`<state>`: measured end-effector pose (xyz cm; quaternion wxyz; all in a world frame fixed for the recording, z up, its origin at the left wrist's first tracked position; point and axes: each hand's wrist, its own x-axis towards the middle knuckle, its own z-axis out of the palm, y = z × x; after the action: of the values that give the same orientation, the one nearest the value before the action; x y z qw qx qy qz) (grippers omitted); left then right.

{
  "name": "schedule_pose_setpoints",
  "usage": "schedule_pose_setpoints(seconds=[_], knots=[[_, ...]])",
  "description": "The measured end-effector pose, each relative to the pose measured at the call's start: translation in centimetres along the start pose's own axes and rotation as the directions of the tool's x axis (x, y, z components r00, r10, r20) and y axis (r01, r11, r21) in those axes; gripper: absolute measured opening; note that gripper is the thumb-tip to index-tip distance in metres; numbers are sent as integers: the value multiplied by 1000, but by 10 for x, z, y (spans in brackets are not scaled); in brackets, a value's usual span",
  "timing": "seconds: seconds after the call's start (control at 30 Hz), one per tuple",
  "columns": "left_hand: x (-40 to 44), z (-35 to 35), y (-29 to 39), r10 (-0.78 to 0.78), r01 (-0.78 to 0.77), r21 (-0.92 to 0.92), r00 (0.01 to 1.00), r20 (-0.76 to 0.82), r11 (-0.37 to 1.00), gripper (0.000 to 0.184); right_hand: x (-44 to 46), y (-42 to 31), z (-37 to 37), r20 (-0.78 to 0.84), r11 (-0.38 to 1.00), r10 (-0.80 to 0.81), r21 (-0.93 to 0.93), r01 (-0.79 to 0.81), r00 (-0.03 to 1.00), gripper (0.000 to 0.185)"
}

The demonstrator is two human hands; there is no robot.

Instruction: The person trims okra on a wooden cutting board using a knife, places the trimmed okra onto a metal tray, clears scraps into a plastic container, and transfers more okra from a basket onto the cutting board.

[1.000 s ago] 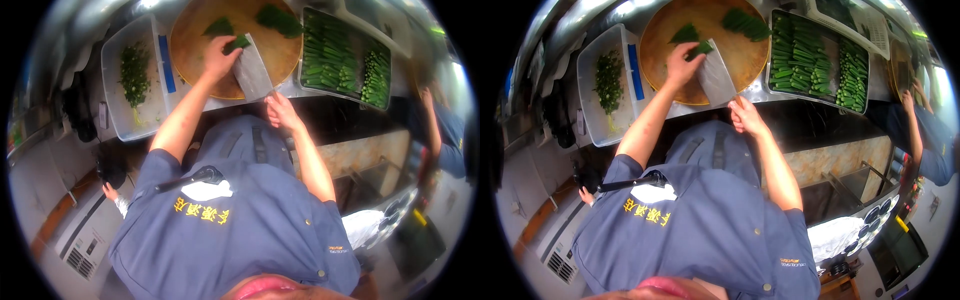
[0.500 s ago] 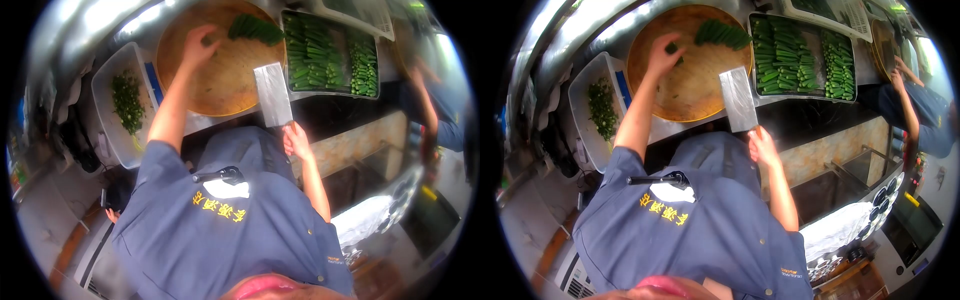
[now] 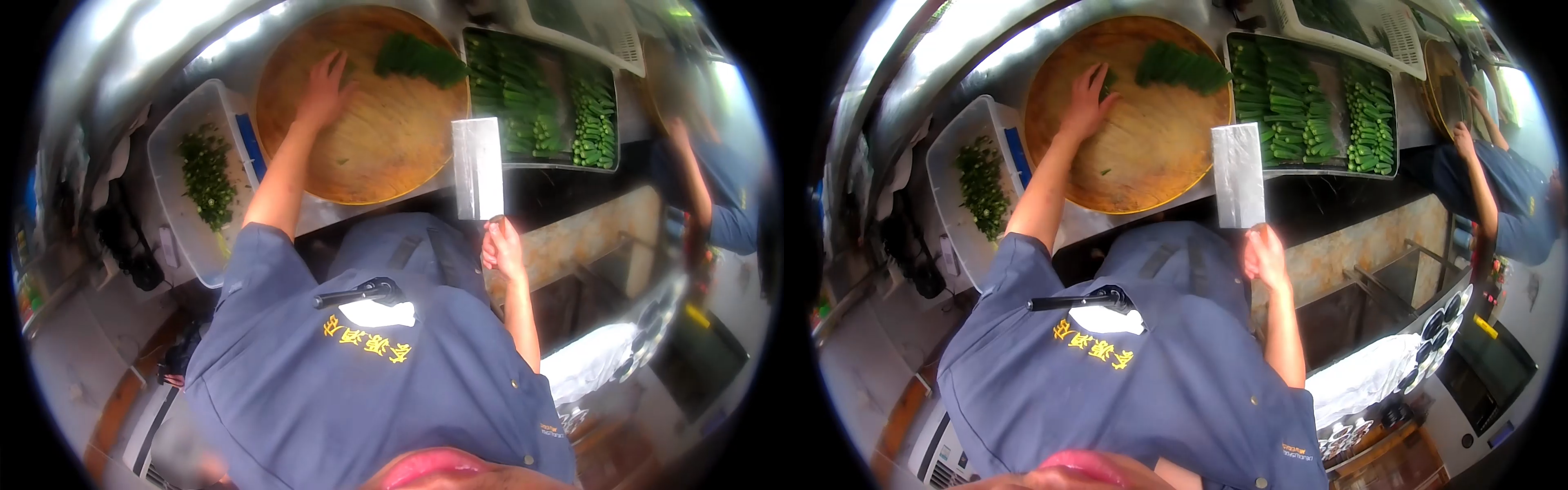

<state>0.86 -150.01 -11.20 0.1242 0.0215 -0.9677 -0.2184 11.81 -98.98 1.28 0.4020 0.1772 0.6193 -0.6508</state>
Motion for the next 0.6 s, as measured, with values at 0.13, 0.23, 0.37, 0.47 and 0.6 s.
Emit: schedule_pose_setpoints(seconds=[0.13, 0.23, 0.37, 0.47, 0.6], knots=[[46, 36, 2, -265, 262, -39, 947, -181, 964, 78, 15, -15, -17, 53, 1000, -11, 29, 9, 999, 26], [92, 52, 39, -401, 400, -67, 870, -285, 914, 73, 37, -34, -39, 86, 1000, 25, 14, -27, 996, 27], [113, 83, 54, -455, 458, -109, 771, -445, 882, 72, 73, -71, -84, 183, 996, 52, -83, -37, 982, 26], [102, 49, 145, -358, 313, -173, 806, -472, 934, 84, 95, -99, -120, 268, 995, 70, -82, -49, 961, 21], [92, 80, 256, -500, 482, -135, 839, -215, 866, 140, 115, -141, -161, 273, 987, 92, -152, -51, 957, 20]])
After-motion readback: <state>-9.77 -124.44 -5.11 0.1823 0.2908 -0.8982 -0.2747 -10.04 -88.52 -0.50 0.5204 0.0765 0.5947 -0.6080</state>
